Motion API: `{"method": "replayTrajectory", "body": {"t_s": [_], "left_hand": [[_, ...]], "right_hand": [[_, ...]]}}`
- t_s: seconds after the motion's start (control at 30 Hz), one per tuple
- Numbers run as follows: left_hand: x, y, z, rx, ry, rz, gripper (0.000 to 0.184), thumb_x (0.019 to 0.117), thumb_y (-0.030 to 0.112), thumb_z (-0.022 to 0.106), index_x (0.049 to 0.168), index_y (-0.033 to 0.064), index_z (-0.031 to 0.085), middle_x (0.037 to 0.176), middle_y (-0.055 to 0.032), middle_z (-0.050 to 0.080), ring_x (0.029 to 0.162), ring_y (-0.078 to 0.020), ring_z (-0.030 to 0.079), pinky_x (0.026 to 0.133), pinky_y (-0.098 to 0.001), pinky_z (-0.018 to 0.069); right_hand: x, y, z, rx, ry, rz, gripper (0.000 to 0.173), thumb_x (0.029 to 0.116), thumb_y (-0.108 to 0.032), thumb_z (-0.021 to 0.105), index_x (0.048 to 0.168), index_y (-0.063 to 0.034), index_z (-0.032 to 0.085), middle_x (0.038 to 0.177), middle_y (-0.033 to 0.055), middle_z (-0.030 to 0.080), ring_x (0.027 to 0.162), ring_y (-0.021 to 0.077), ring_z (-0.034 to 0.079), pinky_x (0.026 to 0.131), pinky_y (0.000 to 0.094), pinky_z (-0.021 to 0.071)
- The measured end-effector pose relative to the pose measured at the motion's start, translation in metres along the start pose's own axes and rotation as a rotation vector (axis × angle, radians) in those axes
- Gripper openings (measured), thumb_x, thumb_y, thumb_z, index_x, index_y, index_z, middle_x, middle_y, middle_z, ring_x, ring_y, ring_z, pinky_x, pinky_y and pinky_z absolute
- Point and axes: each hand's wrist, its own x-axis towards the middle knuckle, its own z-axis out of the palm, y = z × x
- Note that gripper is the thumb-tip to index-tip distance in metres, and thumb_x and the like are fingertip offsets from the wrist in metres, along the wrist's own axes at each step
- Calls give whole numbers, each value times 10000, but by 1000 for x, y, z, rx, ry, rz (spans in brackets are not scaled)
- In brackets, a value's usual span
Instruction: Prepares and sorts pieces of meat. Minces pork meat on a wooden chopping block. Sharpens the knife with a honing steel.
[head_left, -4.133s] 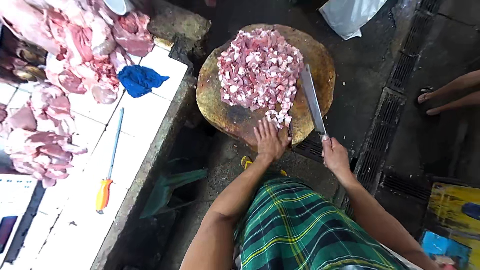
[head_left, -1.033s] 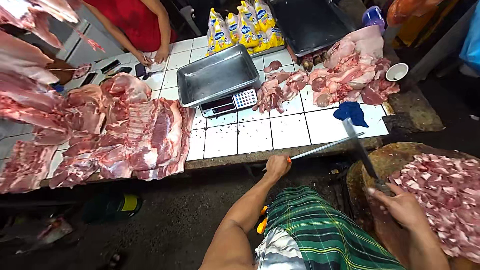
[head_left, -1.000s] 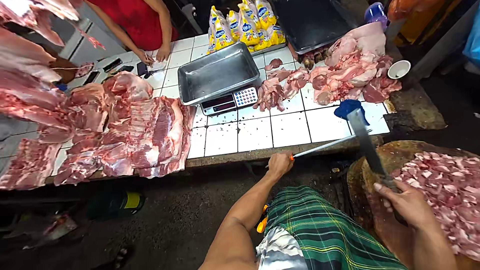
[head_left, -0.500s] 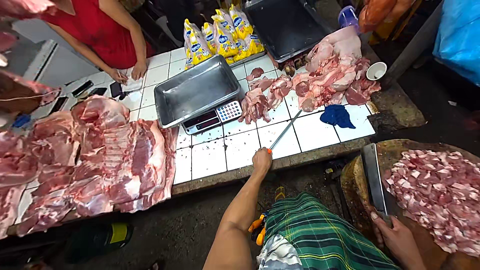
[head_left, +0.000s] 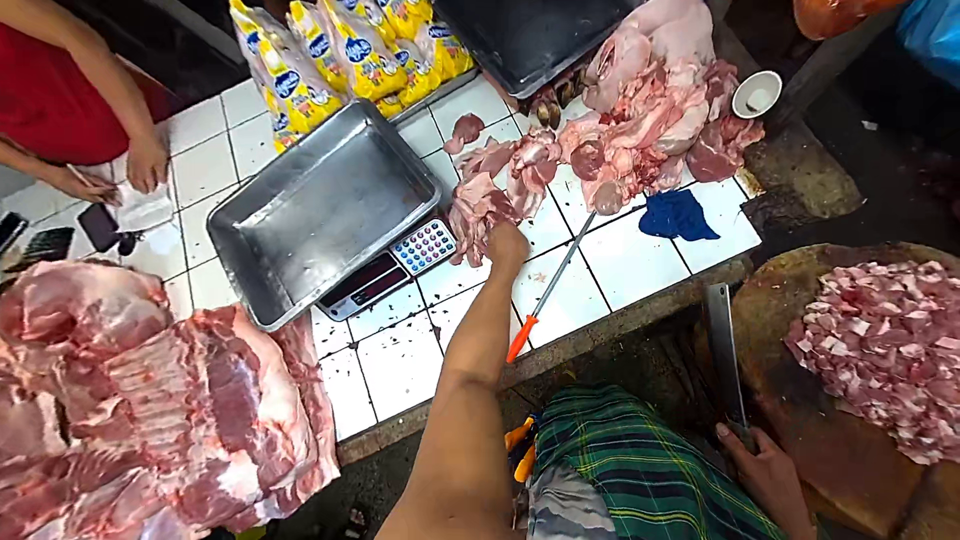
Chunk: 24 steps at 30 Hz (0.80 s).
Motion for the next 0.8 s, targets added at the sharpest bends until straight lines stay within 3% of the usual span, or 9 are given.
{"method": "replayTrajectory", "body": {"t_s": [0.1,0.17,0.3,0.37,0.43,0.53,0.63,0.67,0.8], "left_hand": [[10,-13,-47,-150,-35,32,465,988,409,599,1107,-26,712,1109,-266,707,1073,-442,676,926,-687,513],[-3,-19,-84,-267,-52,37,435,1061,306,506,1168,-84,666,1134,-294,674,1069,-425,658,941,-644,509],[-44,-24,-146,-558,14,64,366,1050,305,407,1014,15,628,831,-99,597,715,-199,567,656,-444,500],[-70,-16,-166,-588,15,107,363,1042,331,385,918,71,605,720,-16,553,611,-124,525,585,-363,480],[-96,-4,-177,-603,21,149,349,1030,319,408,893,86,630,731,12,579,635,-99,545,618,-341,493],[-139,9,-181,-640,19,214,325,1022,333,437,908,116,650,770,24,615,684,-94,579,658,-351,520],[-204,43,-166,-681,-129,315,376,1071,367,408,1124,93,659,905,12,691,763,-106,650,720,-360,579],[-227,62,-155,-713,-199,323,369,1070,359,406,1137,95,655,914,7,709,771,-120,676,728,-372,595],[-319,143,-98,-939,-426,343,211,1023,183,383,989,112,580,845,-31,718,787,-203,717,794,-460,618]], "right_hand": [[-15,2,8,11,25,20,514,944,-502,686,1150,-31,687,763,108,670,618,234,633,598,512,552],[-24,9,10,31,41,40,505,956,-470,692,1172,-14,686,827,137,690,697,260,656,673,546,552],[-25,30,8,80,45,28,497,980,-443,677,1196,5,671,889,158,704,771,269,672,742,552,554],[-23,47,0,94,54,-18,510,975,-460,675,1176,8,677,872,166,692,760,288,659,725,571,541],[-22,65,-13,117,56,-67,515,973,-478,663,1162,1,683,831,149,685,714,270,653,684,554,549],[-29,83,-37,158,12,-74,503,989,-466,638,1190,-5,657,797,125,667,639,237,636,621,503,564],[-41,105,-68,194,-36,-52,502,1003,-437,634,1269,-12,619,865,132,671,664,227,641,634,467,573],[-46,117,-77,212,-31,-39,511,997,-440,646,1287,-20,621,879,133,679,674,227,648,642,461,578],[-61,181,-99,300,38,45,497,982,-481,661,1244,-59,641,823,107,685,645,222,658,641,448,591]]}}
